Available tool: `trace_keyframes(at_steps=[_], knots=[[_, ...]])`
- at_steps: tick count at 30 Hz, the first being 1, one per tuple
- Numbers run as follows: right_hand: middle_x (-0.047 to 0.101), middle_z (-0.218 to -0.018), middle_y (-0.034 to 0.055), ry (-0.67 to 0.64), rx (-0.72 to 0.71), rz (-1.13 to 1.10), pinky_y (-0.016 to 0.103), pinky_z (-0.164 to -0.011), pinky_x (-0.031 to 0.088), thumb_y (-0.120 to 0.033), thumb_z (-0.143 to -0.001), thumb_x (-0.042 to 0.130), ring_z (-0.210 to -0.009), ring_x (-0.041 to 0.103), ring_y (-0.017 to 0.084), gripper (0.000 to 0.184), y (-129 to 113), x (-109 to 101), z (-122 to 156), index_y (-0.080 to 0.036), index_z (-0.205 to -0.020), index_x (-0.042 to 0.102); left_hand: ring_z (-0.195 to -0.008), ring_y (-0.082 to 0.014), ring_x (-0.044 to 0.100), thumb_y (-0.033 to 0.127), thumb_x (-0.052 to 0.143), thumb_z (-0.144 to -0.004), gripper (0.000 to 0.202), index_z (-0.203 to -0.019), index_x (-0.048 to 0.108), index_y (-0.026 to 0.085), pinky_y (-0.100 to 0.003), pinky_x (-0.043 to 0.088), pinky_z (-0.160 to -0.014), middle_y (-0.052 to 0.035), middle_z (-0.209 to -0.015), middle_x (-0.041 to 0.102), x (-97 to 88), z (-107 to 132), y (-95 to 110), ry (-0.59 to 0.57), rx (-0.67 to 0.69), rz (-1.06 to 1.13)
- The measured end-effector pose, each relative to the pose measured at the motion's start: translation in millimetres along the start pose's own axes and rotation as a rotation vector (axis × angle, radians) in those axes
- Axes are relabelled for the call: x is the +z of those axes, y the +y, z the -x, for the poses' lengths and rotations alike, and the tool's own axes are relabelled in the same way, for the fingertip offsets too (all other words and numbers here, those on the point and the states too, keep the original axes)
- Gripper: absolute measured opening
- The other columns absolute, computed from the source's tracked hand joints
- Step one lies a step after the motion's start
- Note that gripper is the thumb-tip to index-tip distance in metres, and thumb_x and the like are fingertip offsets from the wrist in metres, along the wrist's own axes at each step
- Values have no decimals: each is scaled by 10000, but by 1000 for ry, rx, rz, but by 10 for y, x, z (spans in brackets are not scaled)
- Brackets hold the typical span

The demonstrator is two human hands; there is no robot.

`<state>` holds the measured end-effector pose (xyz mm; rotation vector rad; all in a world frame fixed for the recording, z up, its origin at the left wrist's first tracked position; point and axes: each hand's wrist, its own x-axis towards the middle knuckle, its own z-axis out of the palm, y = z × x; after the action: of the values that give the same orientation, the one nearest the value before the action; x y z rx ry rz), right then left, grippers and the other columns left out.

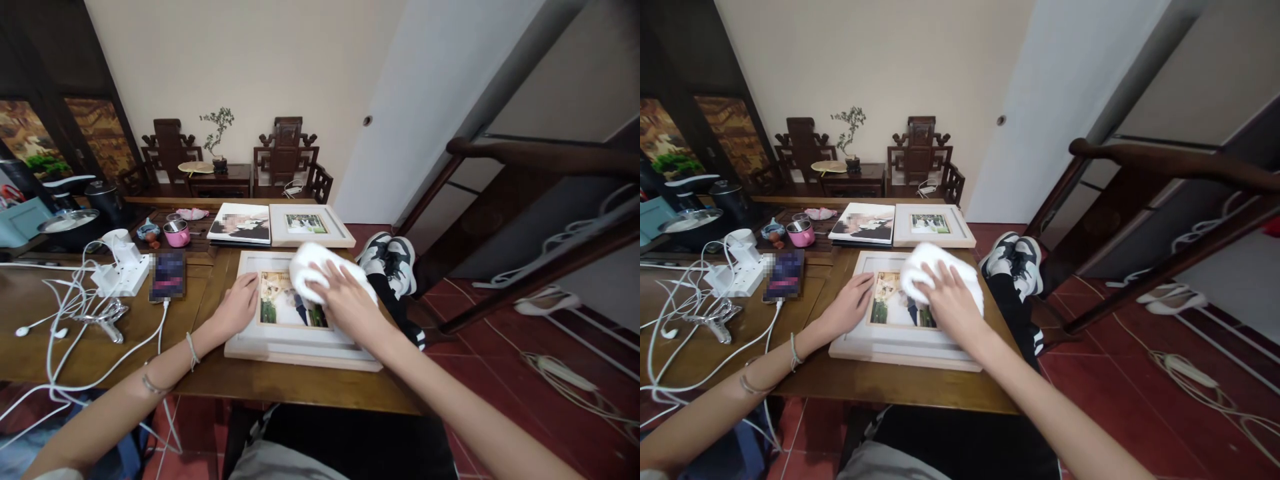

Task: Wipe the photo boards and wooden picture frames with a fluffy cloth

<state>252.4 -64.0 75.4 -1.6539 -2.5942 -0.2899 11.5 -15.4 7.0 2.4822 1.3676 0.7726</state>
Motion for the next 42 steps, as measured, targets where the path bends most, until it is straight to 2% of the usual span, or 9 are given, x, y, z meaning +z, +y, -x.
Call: trace_keyframes(at_steps=[5, 9, 13, 16, 19, 27, 31, 37, 42], knots=[[466, -1465, 156, 3, -72, 68, 554, -1115, 288, 48, -763, 460, -1374, 360, 373, 570, 230, 279, -376, -150, -1267, 636, -1317, -256, 460, 192, 380, -964, 374, -1296, 538, 127, -464, 398, -1106, -160, -1371, 524, 16, -1, -22, 17, -6, 9], [487, -1443, 180, 11, -158, -53, 532, -1143, 277, 31, -725, 498, -1373, 362, 367, 558, 45, 272, 69, -113, -1243, 649, -1328, -252, 451, 186, 380, -959, 369, -1283, 548, 133, -459, 393, -1111, -155, -1377, 520, 28, 10, -7, 34, -19, 21], [512, -1432, 137, -81, -200, -215, 519, -1118, 348, 45, -676, 470, -1367, 386, 340, 618, -207, -29, 683, -173, -1220, 666, -1325, -252, 452, 186, 375, -959, 373, -1290, 538, 130, -466, 392, -1111, -157, -1377, 520, 25, 14, 19, 35, -24, 9], [517, -1432, 112, -180, -210, -317, 491, -1098, 387, 46, -644, 457, -1369, 392, 307, 689, -346, -212, 840, -211, -1256, 641, -1326, -263, 446, 197, 364, -964, 379, -1296, 527, 115, -476, 399, -1104, -165, -1382, 512, 5, 11, 31, 20, -20, -18], [465, -1471, 135, -199, -149, -334, 515, -1129, 325, 37, -661, 473, -1401, 334, 315, 686, -323, -145, 617, -189, -1293, 612, -1317, -273, 448, 201, 358, -964, 384, -1295, 526, 104, -482, 408, -1095, -173, -1378, 511, -24, 9, 37, -6, -2, -38], [370, -1528, 155, 23, 10, -125, 598, -1127, 227, 3, -754, 466, -1431, 218, 381, 613, 174, 330, -439, -109, -1351, 550, -1320, -261, 441, 201, 344, -964, 382, -1289, 528, 121, -466, 417, -1088, -162, -1370, 513, -66, 6, 44, -40, 22, -28], [389, -1520, 105, -100, -66, -146, 668, -1091, 227, 26, -725, 459, -1423, 235, 395, 655, -20, 156, -232, -190, -1330, 586, -1336, -257, 431, 208, 346, -965, 385, -1299, 519, 124, -466, 404, -1097, -169, -1387, 500, -48, 14, 43, -25, -2, -16], [602, -1352, 53, -407, -209, -445, 418, -1117, 345, 27, -708, 441, -1377, 387, 245, 660, -189, -349, 513, -260, -1268, 640, -1337, -258, 426, 194, 357, -958, 381, -1292, 524, 123, -467, 384, -1113, -164, -1383, 501, -47, 25, 72, -19, -23, -5], [457, -1479, 103, -270, -173, -315, 500, -1143, 270, 57, -693, 432, -1432, 249, 289, 712, -25, -139, 161, -200, -1342, 573, -1329, -272, 428, 195, 342, -962, 383, -1288, 522, 108, -479, 400, -1097, -175, -1382, 494, -67, 19, 81, -49, -19, -29]])
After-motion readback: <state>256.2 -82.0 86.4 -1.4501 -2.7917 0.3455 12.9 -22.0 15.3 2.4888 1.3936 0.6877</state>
